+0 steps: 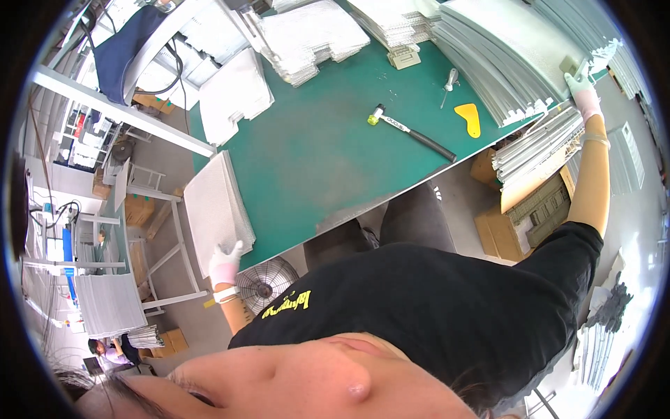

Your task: Assembling a metal mesh filter by attaching a plastic latch and metal side frames using a rubber mallet and a power drill.

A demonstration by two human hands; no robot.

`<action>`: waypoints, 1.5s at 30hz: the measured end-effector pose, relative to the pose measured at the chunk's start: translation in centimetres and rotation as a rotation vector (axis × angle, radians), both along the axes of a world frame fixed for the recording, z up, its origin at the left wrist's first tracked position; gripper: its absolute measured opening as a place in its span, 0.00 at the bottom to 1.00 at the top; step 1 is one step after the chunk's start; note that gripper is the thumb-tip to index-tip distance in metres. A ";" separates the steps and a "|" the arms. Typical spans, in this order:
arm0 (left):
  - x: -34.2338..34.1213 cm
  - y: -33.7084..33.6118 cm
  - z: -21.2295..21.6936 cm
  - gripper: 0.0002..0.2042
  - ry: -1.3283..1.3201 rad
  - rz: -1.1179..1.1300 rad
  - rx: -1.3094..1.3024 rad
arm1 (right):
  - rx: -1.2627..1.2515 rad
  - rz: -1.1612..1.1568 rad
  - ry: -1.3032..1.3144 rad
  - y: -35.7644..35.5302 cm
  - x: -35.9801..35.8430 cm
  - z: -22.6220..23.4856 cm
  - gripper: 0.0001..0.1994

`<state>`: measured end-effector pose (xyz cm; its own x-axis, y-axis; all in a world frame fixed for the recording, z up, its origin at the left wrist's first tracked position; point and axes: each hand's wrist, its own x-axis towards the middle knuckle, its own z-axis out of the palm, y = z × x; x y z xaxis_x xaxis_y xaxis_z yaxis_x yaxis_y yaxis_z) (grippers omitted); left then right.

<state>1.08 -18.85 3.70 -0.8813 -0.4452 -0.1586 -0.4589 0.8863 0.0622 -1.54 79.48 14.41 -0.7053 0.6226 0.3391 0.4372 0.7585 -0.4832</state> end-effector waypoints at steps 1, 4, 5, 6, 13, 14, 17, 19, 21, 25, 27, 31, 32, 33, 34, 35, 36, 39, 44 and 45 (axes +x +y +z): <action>-0.3 -1.8 0.9 0.48 0.044 -0.041 0.063 | 0.259 -0.101 -0.221 0.8 0.0 0.3 0.29; 3.7 -8.2 7.3 0.32 0.279 0.086 0.560 | 0.247 -0.130 -0.288 -7.6 -2.2 2.1 0.31; 4.6 -7.7 10.4 0.29 0.426 0.294 0.852 | 0.298 -0.096 -0.158 -10.7 -1.3 2.6 0.30; 5.5 -6.4 12.0 0.29 0.511 0.203 0.901 | 0.344 -0.052 -0.025 -14.0 -0.8 2.7 0.29; 2.8 14.2 9.7 0.36 0.384 -0.474 0.283 | 0.233 0.949 0.271 -43.5 -1.9 -3.0 0.22; 1.9 16.7 7.9 0.39 0.298 -0.480 0.338 | 0.130 1.093 0.260 -46.4 -2.9 -4.7 0.22; 0.0 22.0 2.4 0.40 0.055 -0.639 0.253 | 0.140 1.224 0.066 -52.5 -6.2 -10.9 0.27; -1.7 23.4 4.3 0.37 -0.190 -0.736 0.331 | 0.282 1.181 -0.313 -54.7 -8.3 -13.4 0.29; -4.5 21.9 5.5 0.34 -0.119 -0.762 0.277 | 0.333 1.208 -0.466 -54.3 -10.5 -14.6 0.31; -17.4 14.2 5.9 0.31 0.239 -0.531 0.153 | 0.408 1.296 -0.289 -53.6 -12.6 -16.6 0.30; -25.6 8.4 2.4 0.33 0.611 -0.502 -0.011 | 0.407 1.320 -0.259 -54.1 -12.8 -15.8 0.30; -35.9 2.5 -1.5 0.29 0.380 -0.019 -0.289 | 0.360 1.335 -0.282 -54.8 -12.9 -14.7 0.30; -37.7 1.3 -1.9 0.29 0.384 -0.016 -0.295 | 0.350 1.336 -0.297 -54.8 -13.0 -14.5 0.30; -38.9 0.6 -1.5 0.34 0.196 -0.118 -0.154 | 0.346 1.330 -0.290 -54.7 -13.0 -14.4 0.30; -39.6 -0.5 -1.1 0.39 0.008 -0.208 -0.013 | 0.342 1.334 -0.299 -54.8 -13.0 -14.2 0.30; -40.2 -0.2 -0.9 0.39 -0.001 -0.223 -0.014 | 0.329 1.324 -0.328 -54.6 -12.9 -14.5 0.30; -40.7 0.8 0.2 0.40 -0.128 -0.285 -0.097 | 0.320 1.311 -0.337 -54.3 -12.8 -14.7 0.30; -40.8 1.9 5.6 0.40 -0.285 -0.351 -0.226 | 0.313 1.308 -0.340 -54.1 -12.7 -15.2 0.30; -38.0 2.2 7.8 0.47 0.344 -0.197 -0.145 | 0.281 1.291 -0.325 -53.9 -12.7 -15.4 0.29; -38.0 2.1 7.4 0.47 0.345 -0.198 -0.147 | 0.280 1.295 -0.311 -53.9 -12.8 -15.4 0.29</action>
<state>-36.91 -16.73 11.11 -0.9425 -0.2575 0.2133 -0.2528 0.9663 0.0491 -14.34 25.62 -0.96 -0.7965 -0.6012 0.0648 -0.5952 0.7605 -0.2597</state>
